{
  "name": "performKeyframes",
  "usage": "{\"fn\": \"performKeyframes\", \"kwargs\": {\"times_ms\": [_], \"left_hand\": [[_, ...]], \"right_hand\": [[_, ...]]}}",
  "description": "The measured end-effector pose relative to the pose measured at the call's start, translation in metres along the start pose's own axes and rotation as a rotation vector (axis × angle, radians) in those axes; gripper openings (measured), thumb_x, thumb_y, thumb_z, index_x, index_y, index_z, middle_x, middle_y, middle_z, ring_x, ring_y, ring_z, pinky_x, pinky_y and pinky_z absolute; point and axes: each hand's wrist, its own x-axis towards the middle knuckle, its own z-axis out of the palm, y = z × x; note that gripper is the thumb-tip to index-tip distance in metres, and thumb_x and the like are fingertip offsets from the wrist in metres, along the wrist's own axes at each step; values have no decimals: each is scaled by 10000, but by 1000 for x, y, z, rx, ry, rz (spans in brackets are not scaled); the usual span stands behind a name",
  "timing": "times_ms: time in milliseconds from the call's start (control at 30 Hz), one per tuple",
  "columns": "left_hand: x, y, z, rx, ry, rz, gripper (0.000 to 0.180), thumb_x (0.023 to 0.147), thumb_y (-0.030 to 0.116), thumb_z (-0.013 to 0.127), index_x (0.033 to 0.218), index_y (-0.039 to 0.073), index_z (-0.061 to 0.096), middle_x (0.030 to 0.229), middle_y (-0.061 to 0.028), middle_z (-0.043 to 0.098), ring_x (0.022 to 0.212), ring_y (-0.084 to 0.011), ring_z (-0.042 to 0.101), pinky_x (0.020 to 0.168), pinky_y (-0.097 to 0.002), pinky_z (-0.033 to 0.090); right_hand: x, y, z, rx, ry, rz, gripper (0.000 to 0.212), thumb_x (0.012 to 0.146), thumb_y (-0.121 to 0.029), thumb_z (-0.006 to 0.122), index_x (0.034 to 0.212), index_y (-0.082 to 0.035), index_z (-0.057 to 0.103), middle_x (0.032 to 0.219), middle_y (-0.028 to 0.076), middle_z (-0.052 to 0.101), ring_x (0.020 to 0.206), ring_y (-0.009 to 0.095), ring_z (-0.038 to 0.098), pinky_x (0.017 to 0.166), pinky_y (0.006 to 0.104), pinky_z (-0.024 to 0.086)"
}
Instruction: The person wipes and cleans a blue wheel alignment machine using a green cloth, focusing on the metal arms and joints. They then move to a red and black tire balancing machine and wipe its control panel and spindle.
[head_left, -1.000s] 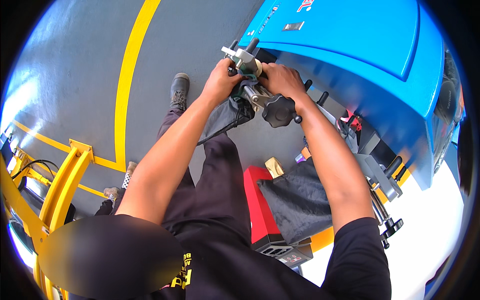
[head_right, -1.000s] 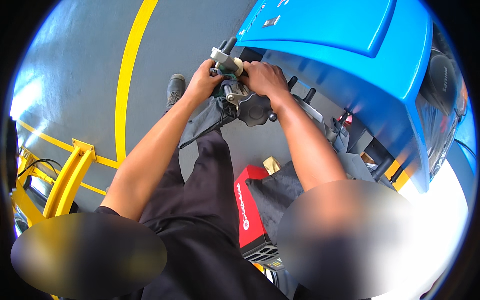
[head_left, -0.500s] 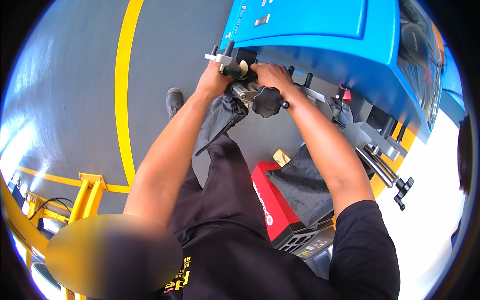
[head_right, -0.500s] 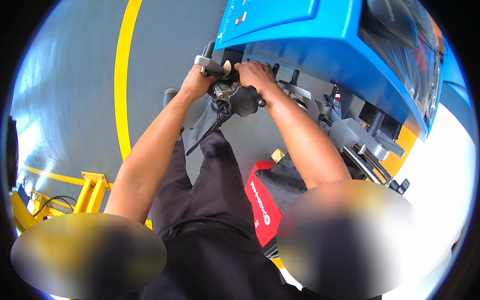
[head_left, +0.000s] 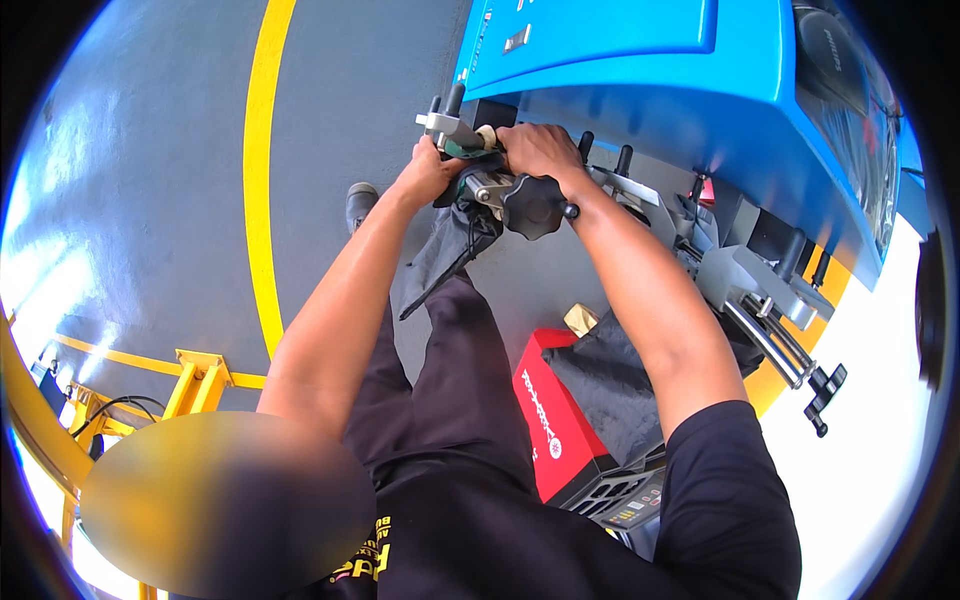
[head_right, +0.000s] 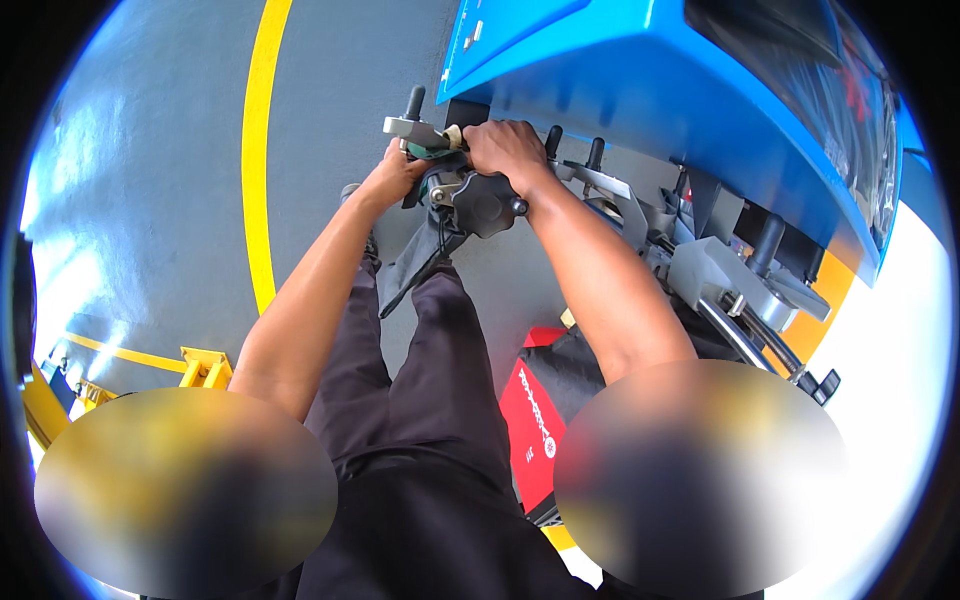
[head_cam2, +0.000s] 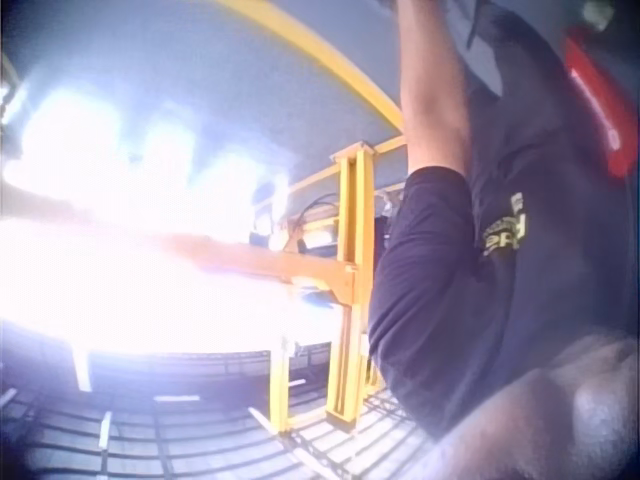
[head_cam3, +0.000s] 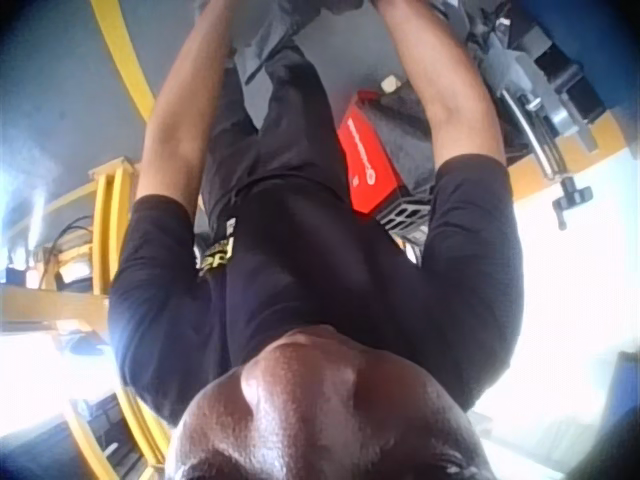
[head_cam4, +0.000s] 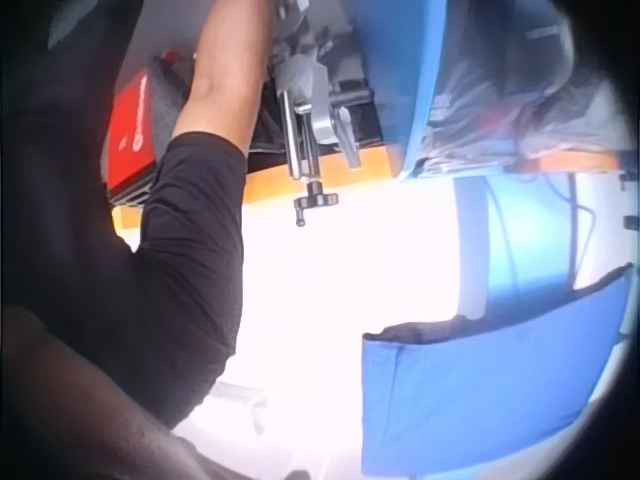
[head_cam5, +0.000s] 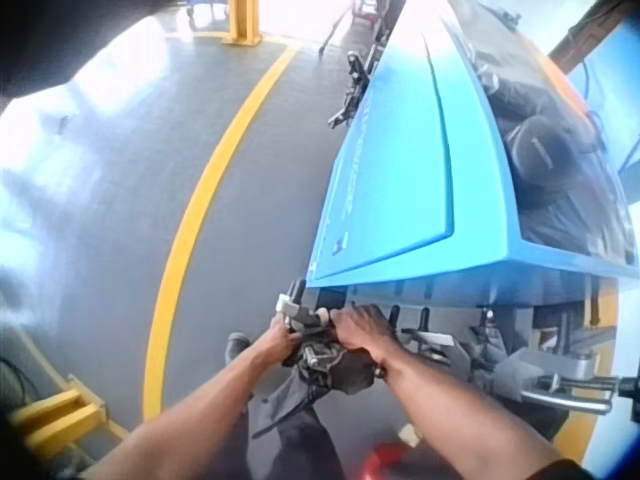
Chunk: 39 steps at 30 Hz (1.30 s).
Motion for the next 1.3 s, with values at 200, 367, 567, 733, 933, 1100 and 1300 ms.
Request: {"fn": "performKeyframes", "kwargs": {"times_ms": [200, 367, 567, 733, 933, 1100, 1300], "left_hand": [[11, -6, 0, 51, 27, 222, 343, 852, 210, 769, 1130, 23, 692, 1112, -192, 723, 1042, -318, 688, 908, -423, 520], [5, 10, -7, 60, -14, 206, 444, 811, 196, 783, 1201, 24, 657, 1190, -247, 682, 1148, -380, 653, 963, -448, 515], [-5, -37, -29, -641, 30, -142, 355, 913, 211, 672, 1202, 5, 656, 1074, -129, 736, 950, -255, 724, 816, -391, 574], [-26, -24, -49, -1193, -40, -358, 411, 1022, 405, 582, 1224, 57, 669, 1070, -80, 731, 889, -192, 720, 785, -380, 587], [6, 58, -50, -573, -136, -323, 539, 1053, 472, 458, 1192, -7, 661, 1085, -162, 706, 889, -255, 678, 812, -398, 559], [0, 71, -54, -514, -195, -307, 552, 1047, 457, 426, 1136, -36, 657, 1038, -169, 700, 862, -275, 667, 744, -410, 556], [-13, 52, -51, -742, -164, -442, 409, 1076, 460, 486, 1122, 86, 643, 1036, -80, 673, 892, -209, 671, 760, -397, 561]], "right_hand": [[3, 8, 5, 266, 17, 64, 299, 867, -177, 644, 1135, -60, 706, 1086, 232, 721, 1058, 418, 679, 896, 487, 541], [1, 15, -21, 637, -113, 166, 461, 928, -293, 685, 1314, -44, 647, 1206, 242, 706, 1104, 387, 686, 946, 457, 520], [-11, -17, -61, 705, -267, 361, 445, 991, -230, 628, 1296, 93, 599, 1108, 199, 722, 940, 247, 692, 850, 396, 538], [19, -44, -49, 556, -296, 570, 375, 948, -168, 534, 1187, 96, 651, 1125, 226, 695, 1005, 329, 666, 869, 478, 503], [24, -80, -58, 896, -115, 727, 396, 864, -24, 468, 1166, 147, 659, 1191, 255, 669, 1046, 341, 635, 911, 495, 481], [19, -64, -42, 955, 2, 701, 391, 879, -91, 522, 1145, 159, 663, 1145, 298, 692, 1042, 387, 680, 909, 472, 508], [2, -94, -75, 697, 50, 592, 354, 894, -154, 531, 1029, 123, 705, 1071, 365, 691, 1033, 518, 666, 893, 513, 523]]}}
